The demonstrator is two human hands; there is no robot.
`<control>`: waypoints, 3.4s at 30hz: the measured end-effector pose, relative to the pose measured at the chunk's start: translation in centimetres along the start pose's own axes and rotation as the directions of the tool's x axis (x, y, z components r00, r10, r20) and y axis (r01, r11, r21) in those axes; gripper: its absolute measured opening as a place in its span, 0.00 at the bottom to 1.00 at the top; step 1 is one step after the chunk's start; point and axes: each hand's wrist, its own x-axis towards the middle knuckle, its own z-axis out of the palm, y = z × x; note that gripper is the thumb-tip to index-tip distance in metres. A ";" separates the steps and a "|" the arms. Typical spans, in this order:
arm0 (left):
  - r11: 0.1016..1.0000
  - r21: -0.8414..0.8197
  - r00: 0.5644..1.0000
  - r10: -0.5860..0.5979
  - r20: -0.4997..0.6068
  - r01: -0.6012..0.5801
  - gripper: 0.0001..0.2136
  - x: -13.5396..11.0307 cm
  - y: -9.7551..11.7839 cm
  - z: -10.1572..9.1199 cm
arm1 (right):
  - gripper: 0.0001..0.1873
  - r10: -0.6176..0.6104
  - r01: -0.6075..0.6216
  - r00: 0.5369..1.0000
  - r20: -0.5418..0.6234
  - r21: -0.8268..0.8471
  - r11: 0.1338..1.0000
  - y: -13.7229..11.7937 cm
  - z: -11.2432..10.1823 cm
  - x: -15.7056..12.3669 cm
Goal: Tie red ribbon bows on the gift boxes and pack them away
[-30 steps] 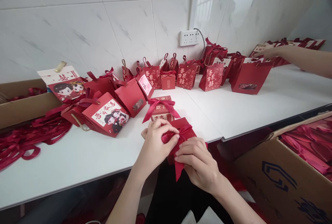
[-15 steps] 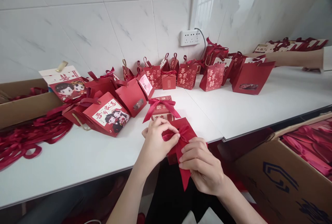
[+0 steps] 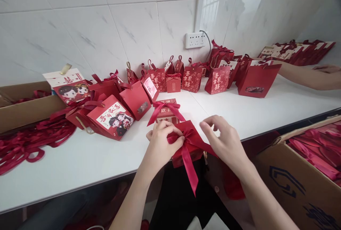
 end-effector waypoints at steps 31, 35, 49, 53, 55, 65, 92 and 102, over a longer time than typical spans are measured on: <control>0.832 -0.497 0.941 -0.328 -0.085 0.246 0.14 -2.4 -1.2 1.4 | 0.15 0.480 -0.464 0.846 0.233 0.766 0.445 0.4 3.5 -0.7; 0.870 -0.428 0.934 -0.329 -0.138 0.243 0.13 -2.4 -0.9 1.8 | 0.15 0.513 -0.472 0.819 0.258 0.810 0.347 0.7 3.6 -1.0; 0.988 -0.031 0.976 0.148 -0.162 -0.154 0.06 -1.4 -0.6 0.0 | 0.19 0.143 -0.155 0.988 0.066 0.254 0.955 1.7 0.0 -2.5; 0.986 0.013 0.986 0.164 -0.025 -0.164 0.06 -0.8 0.3 -0.3 | 0.05 -0.083 0.082 0.995 0.055 0.022 0.996 1.5 -0.3 -3.6; 0.988 0.025 0.989 0.149 0.014 -0.149 0.05 -0.6 0.5 -0.1 | 0.03 -0.166 0.168 0.985 0.036 -0.030 0.985 1.5 -0.2 -3.6; 0.997 0.061 0.999 0.039 -0.021 -0.038 0.04 -0.2 1.1 0.5 | 0.10 -0.394 0.371 0.915 -0.086 -0.200 0.907 2.1 0.5 -3.4; 0.979 -0.076 0.975 -0.195 -0.102 0.188 0.12 -1.4 -0.3 -0.9 | 0.29 0.292 -0.235 0.897 0.330 -0.203 0.951 -0.7 0.1 2.9; 0.987 -0.145 0.995 -0.063 0.074 0.074 0.08 -0.6 -0.5 -2.1 | 0.20 0.271 -0.310 0.912 0.308 0.082 0.947 0.3 1.1 1.7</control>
